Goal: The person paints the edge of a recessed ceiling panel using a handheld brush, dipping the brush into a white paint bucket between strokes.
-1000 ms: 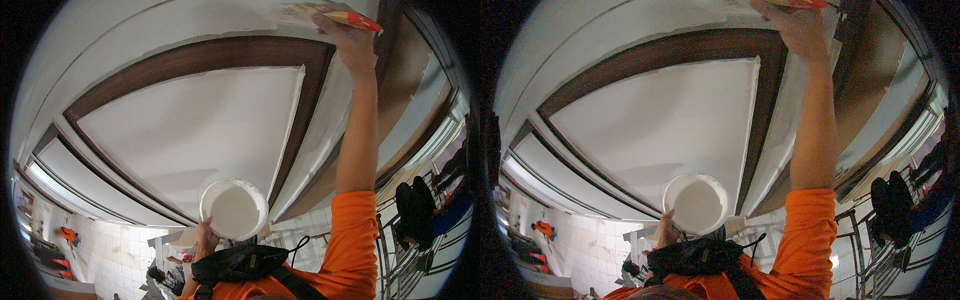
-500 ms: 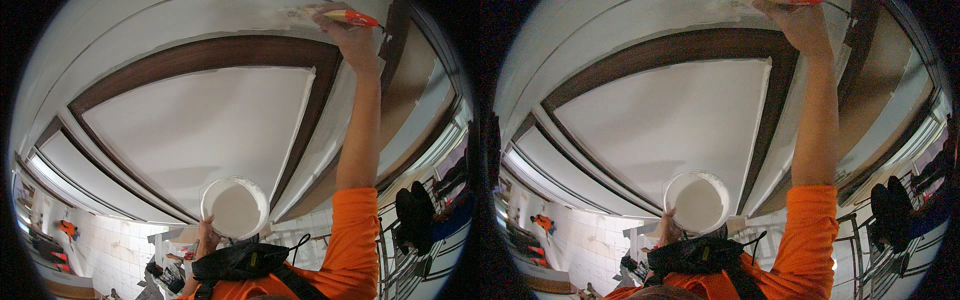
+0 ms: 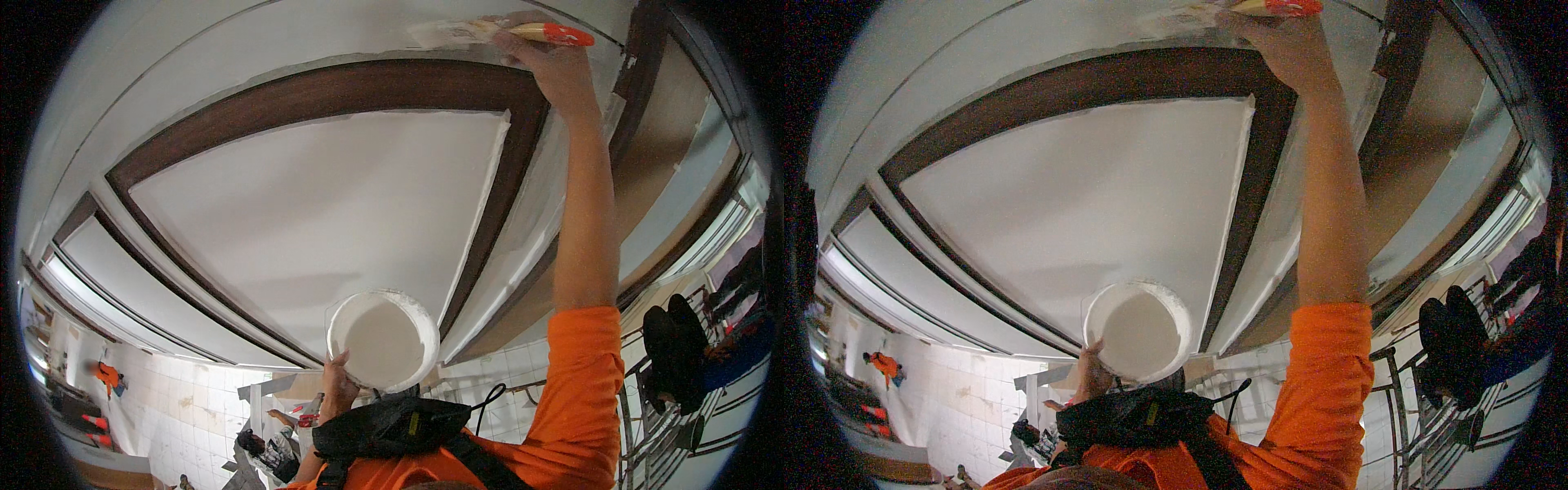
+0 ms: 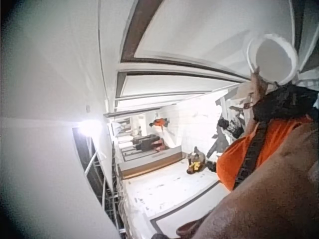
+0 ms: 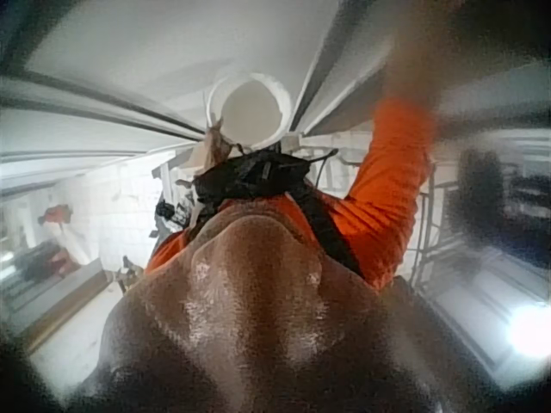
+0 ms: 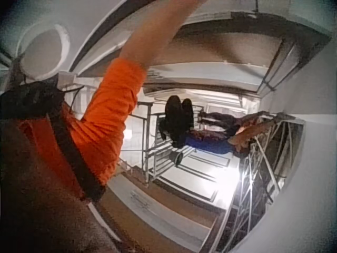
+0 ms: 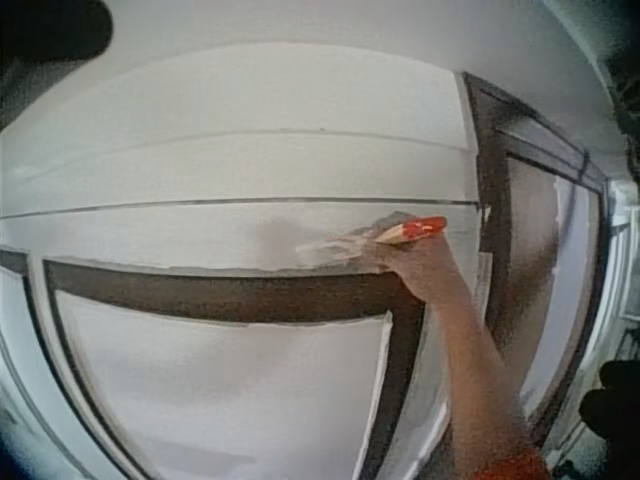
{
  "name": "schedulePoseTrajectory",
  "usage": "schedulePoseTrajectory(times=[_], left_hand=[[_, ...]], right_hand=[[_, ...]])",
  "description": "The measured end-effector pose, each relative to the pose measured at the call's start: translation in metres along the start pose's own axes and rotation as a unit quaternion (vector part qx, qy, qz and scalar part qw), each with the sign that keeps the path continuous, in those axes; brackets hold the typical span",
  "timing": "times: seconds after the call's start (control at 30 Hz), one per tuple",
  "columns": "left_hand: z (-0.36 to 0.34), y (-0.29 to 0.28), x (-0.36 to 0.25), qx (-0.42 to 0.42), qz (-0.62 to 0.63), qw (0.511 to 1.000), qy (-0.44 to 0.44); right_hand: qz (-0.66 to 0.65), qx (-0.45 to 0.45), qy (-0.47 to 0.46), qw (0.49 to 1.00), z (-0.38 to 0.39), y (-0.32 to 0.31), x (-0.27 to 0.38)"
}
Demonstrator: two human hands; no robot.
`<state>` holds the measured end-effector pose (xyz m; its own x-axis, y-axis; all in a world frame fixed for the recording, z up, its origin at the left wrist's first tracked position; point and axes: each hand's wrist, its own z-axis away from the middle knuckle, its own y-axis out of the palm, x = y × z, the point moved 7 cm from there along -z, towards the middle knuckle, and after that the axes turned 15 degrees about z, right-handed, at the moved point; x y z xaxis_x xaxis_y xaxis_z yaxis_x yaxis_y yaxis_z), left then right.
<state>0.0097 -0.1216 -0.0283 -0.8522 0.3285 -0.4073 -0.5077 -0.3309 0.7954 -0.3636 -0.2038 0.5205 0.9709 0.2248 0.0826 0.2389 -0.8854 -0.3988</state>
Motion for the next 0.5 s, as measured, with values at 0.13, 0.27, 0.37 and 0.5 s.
schedulePoseTrajectory(times=[0.13,0.27,0.37,0.5], left_hand=[[-0.003,-0.003,0.001,-0.031,0.026,0.998,-0.037],[-0.013,-0.016,0.003,-0.006,0.038,0.998,-0.045],[-0.016,-0.019,0.003,-0.01,0.038,0.998,-0.057],[-0.009,-0.012,-0.004,-0.015,0.031,0.998,-0.048]], right_hand=[[-0.067,0.01,0.044,0.997,0.006,-0.008,-0.024],[-0.119,0.012,0.039,0.992,0.01,-0.024,-0.028],[-0.003,0.006,-0.015,1.0,0.01,-0.035,-0.053],[0.016,0.06,0.083,0.995,0.018,-0.045,-0.041]])
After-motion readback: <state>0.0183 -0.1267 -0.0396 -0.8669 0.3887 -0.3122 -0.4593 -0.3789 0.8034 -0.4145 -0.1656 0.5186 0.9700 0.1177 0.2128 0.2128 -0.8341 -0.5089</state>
